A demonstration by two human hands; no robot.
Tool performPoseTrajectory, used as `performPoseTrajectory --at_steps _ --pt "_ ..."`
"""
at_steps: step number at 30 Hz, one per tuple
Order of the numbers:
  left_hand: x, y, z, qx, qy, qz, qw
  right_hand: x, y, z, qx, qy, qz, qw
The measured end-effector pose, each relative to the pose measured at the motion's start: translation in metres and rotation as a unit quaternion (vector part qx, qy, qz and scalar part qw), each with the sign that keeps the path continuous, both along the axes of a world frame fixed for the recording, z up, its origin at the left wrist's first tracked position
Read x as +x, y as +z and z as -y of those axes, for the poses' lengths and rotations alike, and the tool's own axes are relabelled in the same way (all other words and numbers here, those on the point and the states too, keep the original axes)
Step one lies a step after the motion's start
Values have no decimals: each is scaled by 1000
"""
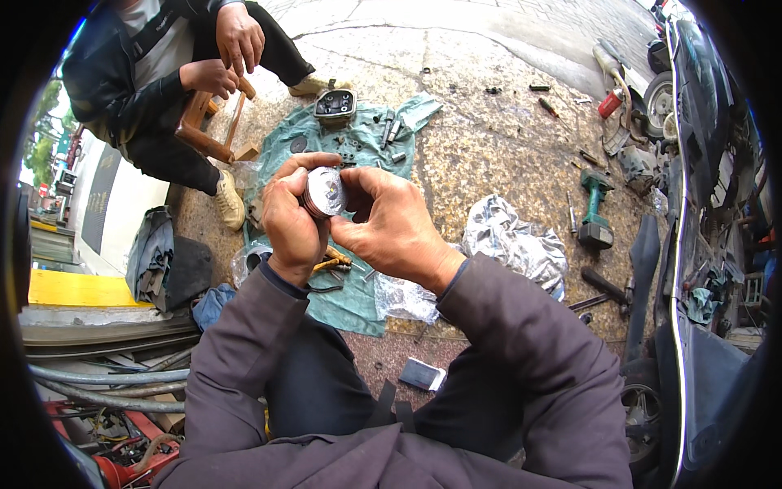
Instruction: The person unpacks a new piston and cylinder head, then installs piston rings onto the piston using pliers and fingers. The person handles the piston, rings, and cylinder head, and uses pliers to compress and seat the rings.
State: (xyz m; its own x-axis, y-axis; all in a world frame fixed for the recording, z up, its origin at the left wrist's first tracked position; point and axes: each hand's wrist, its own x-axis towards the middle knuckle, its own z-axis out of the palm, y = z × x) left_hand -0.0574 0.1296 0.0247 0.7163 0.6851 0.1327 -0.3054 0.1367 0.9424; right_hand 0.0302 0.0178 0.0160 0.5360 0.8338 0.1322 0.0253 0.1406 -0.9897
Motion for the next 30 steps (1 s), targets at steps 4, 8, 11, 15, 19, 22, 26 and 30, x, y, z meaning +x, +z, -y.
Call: performPoseTrajectory --at_steps 4,8,11,15,19,22,26,30 --pt "2 -6 -2 -13 -3 -5 1000 4 1 3 -15 11 5 1000" --pt "3 -10 -5 -16 8 -30 999 7 -2 3 -17 19 -12 1000" --pt "4 -15 -5 -32 -5 -8 999 8 -6 0 -15 5 20 1000" --pt "6 -22 -12 -73 -10 -37 997 15 -9 2 -46 -4 18 999" --pt "4 -27 -17 -216 -82 -59 971 23 -12 3 -44 -19 -6 999" --pt "4 -29 -16 -223 -90 -68 968 26 -13 2 -40 -32 -6 999" --pt "7 -30 -13 -202 -68 -67 975 25 -14 3 -39 -81 80 993" --pt "9 -34 -9 -189 -27 -58 980 19 -11 2 -3 -105 218 970"
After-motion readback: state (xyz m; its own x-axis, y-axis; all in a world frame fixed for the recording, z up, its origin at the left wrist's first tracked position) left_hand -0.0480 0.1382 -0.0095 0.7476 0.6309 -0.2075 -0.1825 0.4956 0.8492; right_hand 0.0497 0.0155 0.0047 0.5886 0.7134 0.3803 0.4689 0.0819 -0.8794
